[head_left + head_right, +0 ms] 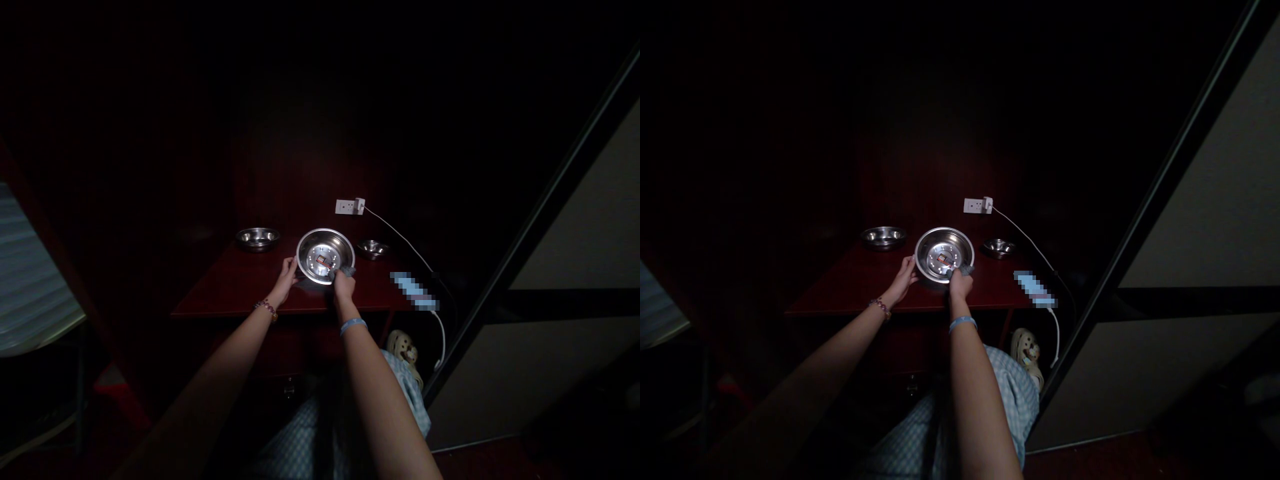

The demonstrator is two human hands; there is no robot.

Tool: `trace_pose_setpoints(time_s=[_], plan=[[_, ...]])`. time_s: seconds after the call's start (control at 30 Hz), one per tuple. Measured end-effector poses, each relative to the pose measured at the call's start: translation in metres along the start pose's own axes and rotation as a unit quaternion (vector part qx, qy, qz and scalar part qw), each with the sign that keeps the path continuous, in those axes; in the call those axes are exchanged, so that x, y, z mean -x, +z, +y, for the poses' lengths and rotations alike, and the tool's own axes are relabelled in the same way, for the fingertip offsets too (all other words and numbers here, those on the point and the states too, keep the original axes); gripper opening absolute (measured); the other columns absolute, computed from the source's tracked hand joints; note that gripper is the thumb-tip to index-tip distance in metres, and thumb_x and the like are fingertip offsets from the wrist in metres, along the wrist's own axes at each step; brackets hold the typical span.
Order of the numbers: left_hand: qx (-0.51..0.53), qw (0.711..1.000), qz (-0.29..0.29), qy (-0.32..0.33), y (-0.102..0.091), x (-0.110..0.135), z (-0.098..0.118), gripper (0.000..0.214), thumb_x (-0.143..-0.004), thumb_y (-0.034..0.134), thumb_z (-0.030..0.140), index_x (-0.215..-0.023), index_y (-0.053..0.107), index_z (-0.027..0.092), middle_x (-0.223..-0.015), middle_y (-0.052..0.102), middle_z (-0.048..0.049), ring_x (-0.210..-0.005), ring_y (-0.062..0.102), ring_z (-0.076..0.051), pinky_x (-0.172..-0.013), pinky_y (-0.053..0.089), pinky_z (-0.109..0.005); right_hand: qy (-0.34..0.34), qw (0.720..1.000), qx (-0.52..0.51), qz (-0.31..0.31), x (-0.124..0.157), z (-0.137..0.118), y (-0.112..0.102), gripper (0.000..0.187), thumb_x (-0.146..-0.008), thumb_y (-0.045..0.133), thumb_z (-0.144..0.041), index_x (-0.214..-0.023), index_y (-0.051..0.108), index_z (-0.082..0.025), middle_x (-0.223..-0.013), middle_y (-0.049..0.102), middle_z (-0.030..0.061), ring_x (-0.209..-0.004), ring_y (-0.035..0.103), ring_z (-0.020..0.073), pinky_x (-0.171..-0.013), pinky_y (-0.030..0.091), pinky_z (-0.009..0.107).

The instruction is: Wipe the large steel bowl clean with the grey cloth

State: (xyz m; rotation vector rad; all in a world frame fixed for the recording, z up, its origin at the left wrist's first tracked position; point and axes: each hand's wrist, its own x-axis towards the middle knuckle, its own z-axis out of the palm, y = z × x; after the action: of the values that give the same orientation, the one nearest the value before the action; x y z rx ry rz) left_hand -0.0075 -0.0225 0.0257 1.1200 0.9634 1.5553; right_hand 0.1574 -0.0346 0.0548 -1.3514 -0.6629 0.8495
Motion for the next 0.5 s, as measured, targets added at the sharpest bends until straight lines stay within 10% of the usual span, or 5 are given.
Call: trace_pose_setpoints(time_s=[0.5], plan=[[0.005,1.0,0.009,-0.002,-0.0051,-0.0041,-0.0044,0.05,-0.089,0.069,0.065,-0.121,0.061,0.028,-0.127,0.071,-0.0087,-0.112,0.07,-0.022,-0.093,0.058,-0.034,-0.013,0.999,-0.036,0.0,0.0033,0.0018,0.005,0.017,-0.077,0.07,-0.015,-0.089,0.08,-0.012,-0.085,0.083,0.0077,-0.088,0.079,0.0215,-0.069,0.056,0.021]])
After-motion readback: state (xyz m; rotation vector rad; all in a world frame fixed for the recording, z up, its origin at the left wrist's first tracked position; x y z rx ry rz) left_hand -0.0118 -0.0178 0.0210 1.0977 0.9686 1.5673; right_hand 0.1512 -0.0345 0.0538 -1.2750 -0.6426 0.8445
